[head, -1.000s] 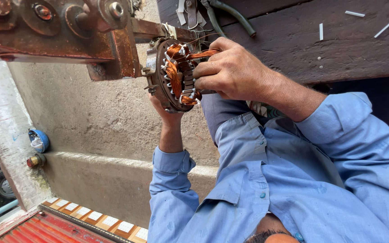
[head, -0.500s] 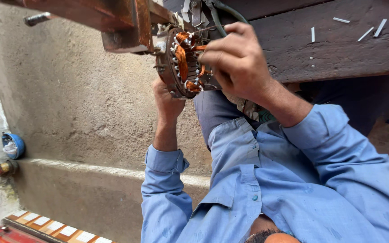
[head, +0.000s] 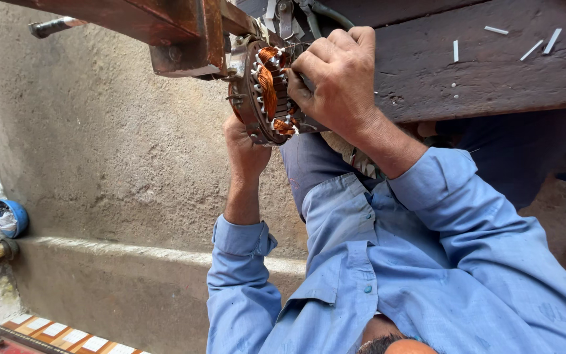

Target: The person winds copper wire around the slots of a motor armature held in a bench vise. They repeatedly cut small white insulating strips with scissors and insert them between the wire coils to separate and secure the windings.

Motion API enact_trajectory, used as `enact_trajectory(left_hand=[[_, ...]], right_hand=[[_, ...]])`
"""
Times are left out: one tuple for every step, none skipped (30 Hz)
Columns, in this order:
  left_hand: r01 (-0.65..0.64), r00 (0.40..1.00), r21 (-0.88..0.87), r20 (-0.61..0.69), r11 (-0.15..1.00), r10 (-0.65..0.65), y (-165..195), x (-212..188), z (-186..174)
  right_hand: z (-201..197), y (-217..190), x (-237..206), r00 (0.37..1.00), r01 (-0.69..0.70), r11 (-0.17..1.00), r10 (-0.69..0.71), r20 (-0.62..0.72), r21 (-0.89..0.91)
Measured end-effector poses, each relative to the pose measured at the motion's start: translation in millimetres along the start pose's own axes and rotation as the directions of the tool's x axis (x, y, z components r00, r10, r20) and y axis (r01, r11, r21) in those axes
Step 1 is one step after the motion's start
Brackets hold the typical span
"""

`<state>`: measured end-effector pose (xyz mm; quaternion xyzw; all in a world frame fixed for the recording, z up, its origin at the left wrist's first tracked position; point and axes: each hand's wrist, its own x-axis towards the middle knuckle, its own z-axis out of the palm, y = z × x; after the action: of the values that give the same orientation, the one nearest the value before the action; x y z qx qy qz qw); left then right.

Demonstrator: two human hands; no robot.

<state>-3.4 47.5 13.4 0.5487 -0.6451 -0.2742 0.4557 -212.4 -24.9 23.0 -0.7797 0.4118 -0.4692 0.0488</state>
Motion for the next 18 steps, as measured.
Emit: enact_trajectory(left_hand=[[-0.001, 1.0, -0.001, -0.004, 1.0, 0.001, 0, -1, 0], [0.011, 1.0, -0.002, -0.001, 1.0, -0.011, 0, 0, 0], [0.022, 1.0, -0.004, 0.001, 1.0, -0.022, 1, -1, 0], [0.031, 1.0, -0.005, 0.002, 1.0, -0.031, 2, 0, 0], [0.023, 1.0, 0.007, 0.009, 1.0, -0.023, 4, 0, 0], [0.011, 1.0, 0.017, 0.017, 1.0, -0.011, 5, 0, -1], [-0.002, 1.0, 0.028, 0.025, 1.0, 0.002, 6, 1, -1], [0.012, 1.0, -0.002, 0.027, 1.0, -0.012, 7, 1, -1], [0.029, 0.999, -0.034, 0.031, 0.999, -0.028, 7, 1, -1], [0.05, 0.998, -0.064, 0.034, 0.997, -0.048, 7, 1, -1], [0.052, 0.998, -0.059, 0.031, 0.997, -0.05, 7, 0, -1], [0.052, 0.998, -0.053, 0.024, 0.997, -0.051, 6, -1, -1], [0.049, 0.999, -0.047, 0.019, 0.998, -0.048, 6, -1, -1], [0.036, 0.999, -0.005, 0.028, 0.999, -0.036, 6, -1, -1], [0.017, 0.999, 0.037, 0.038, 0.999, -0.018, 7, -1, -1], [-0.005, 0.999, 0.079, 0.048, 0.997, 0.001, 8, 1, -2], [0.011, 0.998, 0.049, 0.053, 0.999, -0.013, 9, 1, -2], [0.026, 0.998, 0.017, 0.059, 1.0, -0.027, 12, 1, -2]], right_hand=[[3, 0, -1, 1.0, -0.013, 1.0, 0.013, -0.002, 0.008], [5, 1, 0, 1.0, -0.027, 1.0, 0.027, -0.005, 0.015], [5, 1, 0, 0.999, -0.037, 0.999, 0.037, 0.003, 0.038], [5, 2, 1, 0.999, -0.045, 0.997, 0.045, 0.01, 0.062], [3, 3, 2, 0.998, -0.055, 0.995, 0.053, 0.015, 0.084], [-1, 4, 4, 1.0, -0.026, 0.994, 0.025, 0.012, 0.103], [-6, 7, 4, 1.0, 0.002, 0.993, -0.003, 0.007, 0.121], [-11, 9, 4, 1.0, 0.028, 0.99, -0.029, 0.005, 0.139], [-18, 10, 2, 0.999, 0.045, 0.987, -0.042, -0.022, 0.155], [-26, 11, -3, 0.997, 0.062, 0.983, -0.055, -0.046, 0.172], [-31, 8, -8, 0.995, 0.081, 0.982, -0.068, -0.077, 0.173], [-36, 6, -13, 0.991, 0.1, 0.98, -0.082, -0.109, 0.173], [-40, 4, -19, 0.983, 0.119, 0.982, -0.096, -0.154, 0.147], [-43, 2, -23, 0.974, 0.135, 0.984, -0.11, -0.2, 0.119], [-43, 2, -25, 0.984, 0.146, 0.971, -0.122, -0.133, 0.19], [-41, 1, -27, 0.988, 0.152, 0.954, -0.139, -0.068, 0.259], [-41, 0, -29, 0.988, 0.147, 0.933, -0.155, -0.001, 0.328], [-39, 1, -29, 0.985, 0.154, 0.933, -0.169, 0.019, 0.325]])
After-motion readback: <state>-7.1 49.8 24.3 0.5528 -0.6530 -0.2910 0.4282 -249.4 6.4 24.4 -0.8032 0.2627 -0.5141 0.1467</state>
